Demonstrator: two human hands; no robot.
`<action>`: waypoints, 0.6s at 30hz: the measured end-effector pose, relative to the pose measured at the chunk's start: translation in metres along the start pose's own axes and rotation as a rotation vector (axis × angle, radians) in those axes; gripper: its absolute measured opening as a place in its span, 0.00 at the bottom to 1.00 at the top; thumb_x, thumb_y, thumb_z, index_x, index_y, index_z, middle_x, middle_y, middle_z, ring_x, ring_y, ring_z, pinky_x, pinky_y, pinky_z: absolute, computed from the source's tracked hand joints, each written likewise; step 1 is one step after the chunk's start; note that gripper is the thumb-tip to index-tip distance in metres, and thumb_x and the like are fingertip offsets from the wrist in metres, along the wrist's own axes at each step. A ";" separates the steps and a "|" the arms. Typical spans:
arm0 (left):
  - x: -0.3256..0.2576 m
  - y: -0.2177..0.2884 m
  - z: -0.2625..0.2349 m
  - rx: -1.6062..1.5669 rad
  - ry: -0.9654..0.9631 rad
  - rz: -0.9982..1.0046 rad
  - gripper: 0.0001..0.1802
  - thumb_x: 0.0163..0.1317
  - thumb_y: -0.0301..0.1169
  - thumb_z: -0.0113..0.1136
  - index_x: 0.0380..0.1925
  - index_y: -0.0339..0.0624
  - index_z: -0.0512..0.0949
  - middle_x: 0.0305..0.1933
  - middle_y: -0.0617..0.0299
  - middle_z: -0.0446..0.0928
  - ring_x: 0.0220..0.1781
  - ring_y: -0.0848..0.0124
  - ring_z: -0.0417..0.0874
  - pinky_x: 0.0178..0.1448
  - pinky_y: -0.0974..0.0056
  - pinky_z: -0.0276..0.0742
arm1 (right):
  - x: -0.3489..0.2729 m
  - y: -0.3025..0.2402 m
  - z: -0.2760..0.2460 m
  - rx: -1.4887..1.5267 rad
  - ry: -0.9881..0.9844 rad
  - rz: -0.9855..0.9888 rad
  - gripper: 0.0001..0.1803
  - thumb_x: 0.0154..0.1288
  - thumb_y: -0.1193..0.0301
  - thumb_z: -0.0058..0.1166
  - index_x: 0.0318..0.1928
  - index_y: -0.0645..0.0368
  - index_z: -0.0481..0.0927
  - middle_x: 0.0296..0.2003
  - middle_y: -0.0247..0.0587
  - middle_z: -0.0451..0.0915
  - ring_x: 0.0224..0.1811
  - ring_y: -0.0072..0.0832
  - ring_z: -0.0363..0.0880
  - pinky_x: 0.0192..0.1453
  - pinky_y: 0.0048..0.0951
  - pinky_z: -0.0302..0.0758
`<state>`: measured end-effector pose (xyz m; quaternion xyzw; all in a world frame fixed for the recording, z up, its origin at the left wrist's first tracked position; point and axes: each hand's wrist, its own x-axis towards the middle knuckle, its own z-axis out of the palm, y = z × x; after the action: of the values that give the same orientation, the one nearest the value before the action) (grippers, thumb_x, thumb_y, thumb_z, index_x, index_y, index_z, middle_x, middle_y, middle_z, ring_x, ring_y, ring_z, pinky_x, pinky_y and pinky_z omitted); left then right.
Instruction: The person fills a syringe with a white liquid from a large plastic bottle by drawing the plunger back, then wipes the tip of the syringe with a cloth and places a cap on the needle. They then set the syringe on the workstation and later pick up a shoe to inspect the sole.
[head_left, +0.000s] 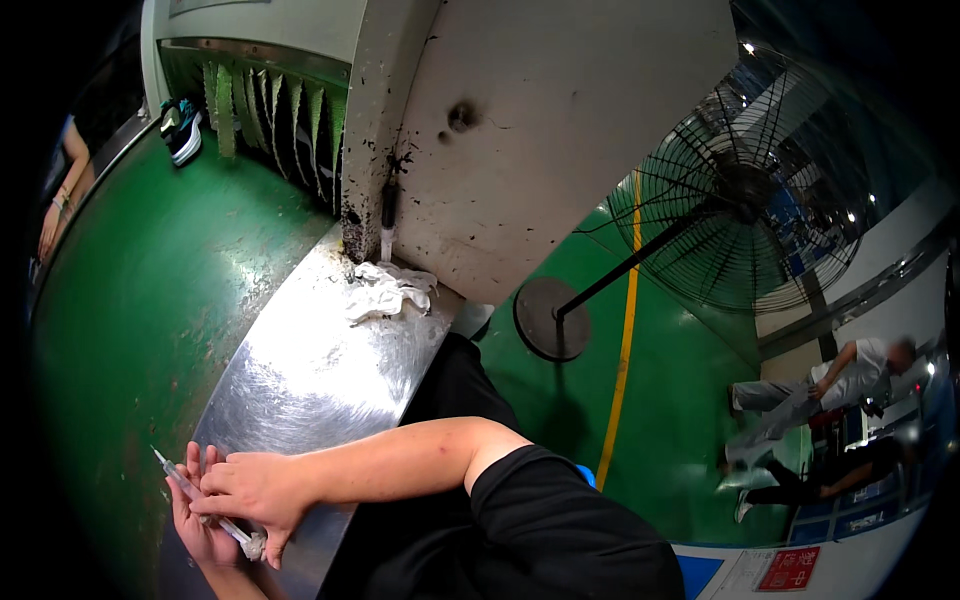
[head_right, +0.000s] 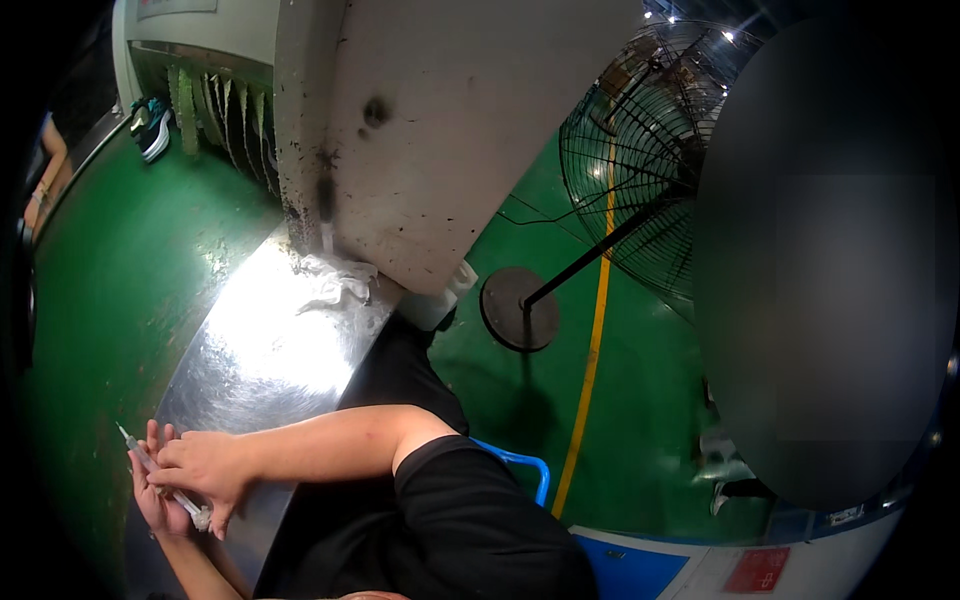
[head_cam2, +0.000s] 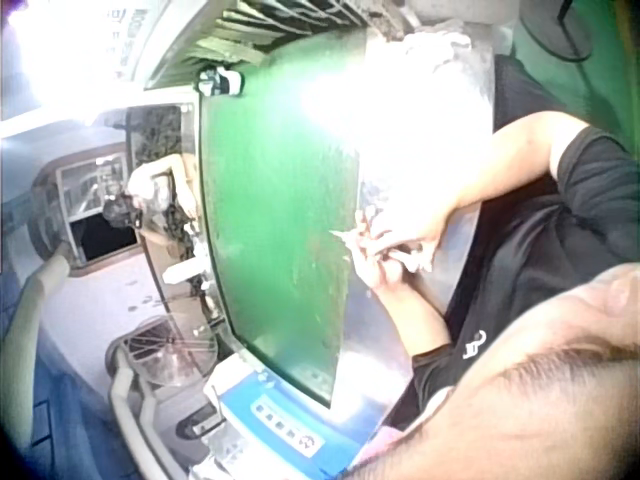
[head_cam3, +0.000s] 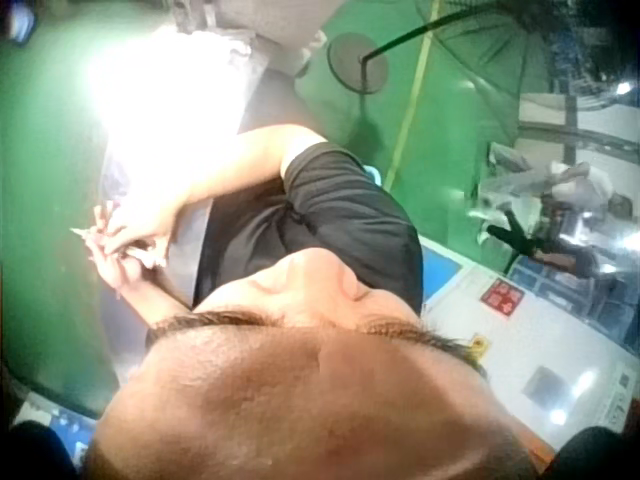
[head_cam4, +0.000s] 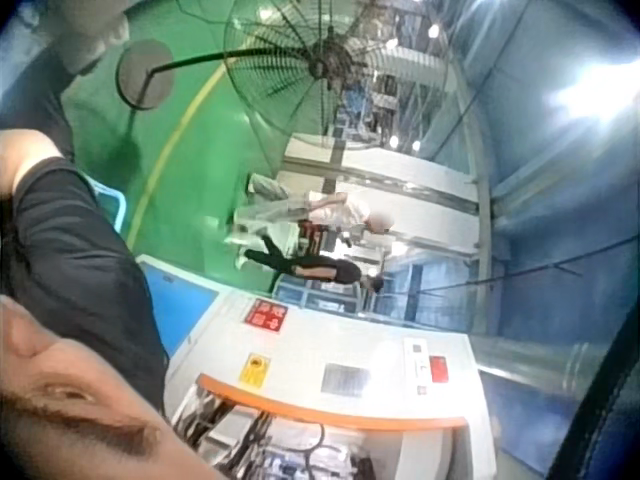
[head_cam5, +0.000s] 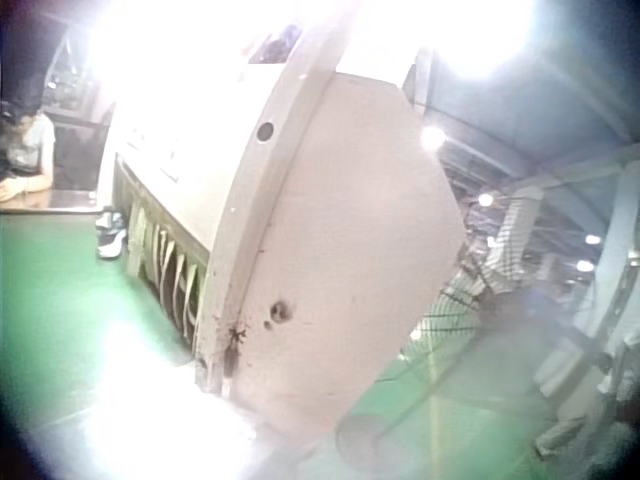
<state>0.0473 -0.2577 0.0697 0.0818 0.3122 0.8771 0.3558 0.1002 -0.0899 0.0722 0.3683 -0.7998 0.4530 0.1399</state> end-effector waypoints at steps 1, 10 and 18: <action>-0.002 -0.001 0.000 0.006 -0.041 0.022 0.25 0.71 0.45 0.30 0.54 0.39 0.68 0.61 0.52 0.66 0.64 0.58 0.65 0.70 0.52 0.57 | 0.001 -0.002 -0.001 0.005 -0.014 -0.016 0.58 0.22 0.43 0.70 0.56 0.62 0.65 0.48 0.51 0.68 0.51 0.46 0.67 0.53 0.41 0.64; 0.005 -0.003 0.010 0.043 0.207 -0.076 0.30 0.70 0.50 0.27 0.59 0.38 0.62 0.61 0.44 0.63 0.63 0.53 0.64 0.66 0.50 0.61 | 0.004 -0.011 -0.007 -0.060 -0.098 0.109 0.56 0.33 0.43 0.67 0.61 0.60 0.58 0.52 0.54 0.65 0.54 0.51 0.65 0.57 0.45 0.63; -0.003 -0.004 0.011 -0.120 0.107 0.011 0.21 0.71 0.43 0.30 0.47 0.43 0.70 0.61 0.51 0.64 0.66 0.50 0.61 0.67 0.44 0.60 | 0.001 -0.010 -0.001 -0.039 -0.129 0.129 0.53 0.32 0.53 0.73 0.60 0.55 0.59 0.55 0.52 0.62 0.56 0.49 0.63 0.59 0.46 0.62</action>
<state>0.0552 -0.2522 0.0761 0.0153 0.2773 0.8991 0.3382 0.1071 -0.0930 0.0794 0.3417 -0.8379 0.4206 0.0657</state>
